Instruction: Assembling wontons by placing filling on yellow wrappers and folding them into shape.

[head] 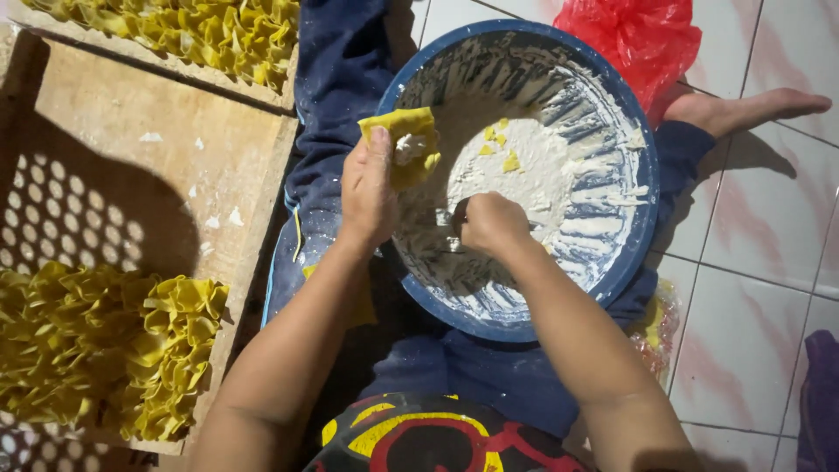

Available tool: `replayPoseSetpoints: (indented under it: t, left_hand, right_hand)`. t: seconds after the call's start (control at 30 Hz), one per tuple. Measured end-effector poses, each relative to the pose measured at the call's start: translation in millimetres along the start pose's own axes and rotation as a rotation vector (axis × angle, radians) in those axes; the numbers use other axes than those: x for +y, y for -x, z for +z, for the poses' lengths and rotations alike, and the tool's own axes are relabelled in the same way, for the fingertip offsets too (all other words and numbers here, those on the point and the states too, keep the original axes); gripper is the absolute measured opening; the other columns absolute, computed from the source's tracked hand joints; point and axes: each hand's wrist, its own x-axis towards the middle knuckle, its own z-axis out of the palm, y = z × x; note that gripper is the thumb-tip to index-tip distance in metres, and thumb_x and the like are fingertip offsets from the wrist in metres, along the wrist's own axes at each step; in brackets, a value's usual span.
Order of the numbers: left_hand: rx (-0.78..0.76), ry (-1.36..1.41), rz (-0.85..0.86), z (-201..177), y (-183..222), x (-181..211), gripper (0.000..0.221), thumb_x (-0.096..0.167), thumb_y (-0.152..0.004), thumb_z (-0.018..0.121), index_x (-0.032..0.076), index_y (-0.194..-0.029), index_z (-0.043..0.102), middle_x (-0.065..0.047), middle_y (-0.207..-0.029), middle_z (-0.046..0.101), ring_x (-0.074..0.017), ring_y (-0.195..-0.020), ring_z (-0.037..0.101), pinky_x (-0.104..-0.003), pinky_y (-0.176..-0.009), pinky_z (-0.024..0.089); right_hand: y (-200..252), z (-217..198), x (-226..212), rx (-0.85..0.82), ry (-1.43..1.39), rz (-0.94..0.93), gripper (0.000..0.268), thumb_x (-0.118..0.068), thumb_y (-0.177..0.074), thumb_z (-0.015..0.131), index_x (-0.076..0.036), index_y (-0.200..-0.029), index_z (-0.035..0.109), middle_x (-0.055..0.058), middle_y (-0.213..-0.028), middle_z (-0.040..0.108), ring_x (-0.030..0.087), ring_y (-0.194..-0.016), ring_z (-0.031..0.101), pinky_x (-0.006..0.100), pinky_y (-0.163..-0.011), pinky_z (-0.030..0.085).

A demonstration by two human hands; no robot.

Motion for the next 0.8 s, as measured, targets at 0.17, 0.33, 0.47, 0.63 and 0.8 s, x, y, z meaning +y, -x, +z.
replayPoseSetpoints:
  t: [0.17,0.33,0.47,0.63,0.8]
  left_hand:
    - [-0.01,0.016,0.015,3.1,-0.4,1.9,0.033,0.035,-0.109,0.047,0.009,-0.108,0.068,-0.007,-0.091,0.073,-0.0145,-0.085,0.072,-0.039,-0.082,0.063]
    - [-0.009,-0.01,0.028,5.5,0.1,0.6,0.032,0.033,-0.109,0.047,0.009,-0.108,0.068,-0.006,-0.092,0.072,-0.0125,-0.086,0.07,-0.038,-0.083,0.063]
    - [-0.03,-0.056,0.035,4.1,0.5,1.4,0.034,0.034,-0.11,0.046,0.009,-0.109,0.068,-0.006,-0.093,0.072,-0.0117,-0.088,0.069,-0.037,-0.085,0.062]
    - [-0.035,-0.075,0.042,7.1,1.8,4.5,0.035,0.034,-0.11,0.044,0.009,-0.11,0.068,-0.007,-0.095,0.073,-0.0128,-0.089,0.07,-0.038,-0.088,0.061]
    - [-0.056,-0.166,0.101,6.7,0.7,3.2,0.035,0.033,-0.112,0.043,0.008,-0.112,0.068,-0.006,-0.103,0.071,-0.0126,-0.099,0.063,-0.041,-0.098,0.055]
  right_hand:
    - [24.1,-45.0,-20.3,-0.017,-0.044,0.007,0.03,-0.015,-0.087,0.058,0.001,-0.101,0.08,0.025,-0.091,0.077,0.044,-0.099,0.075,0.056,-0.087,0.058]
    - [11.9,-21.9,-16.8,-0.03,0.093,0.004,0.027,-0.015,-0.085,0.062,0.002,-0.098,0.079,0.022,-0.088,0.077,0.041,-0.095,0.076,0.054,-0.084,0.059]
    - [11.0,-21.1,-21.3,-0.01,-0.047,-0.049,0.023,-0.014,-0.085,0.061,-0.003,-0.091,0.08,0.021,-0.083,0.076,0.044,-0.091,0.075,0.053,-0.082,0.059]
    - [-9.8,2.7,19.8,0.123,-0.289,-0.03,0.026,-0.018,-0.084,0.06,-0.008,-0.095,0.082,0.019,-0.088,0.077,0.043,-0.094,0.073,0.055,-0.086,0.056]
    - [15.7,-36.9,18.0,0.923,-0.643,-0.487,0.013,-0.008,-0.098,0.069,-0.005,-0.1,0.081,0.012,-0.072,0.071,0.029,-0.071,0.071,0.037,-0.066,0.056]
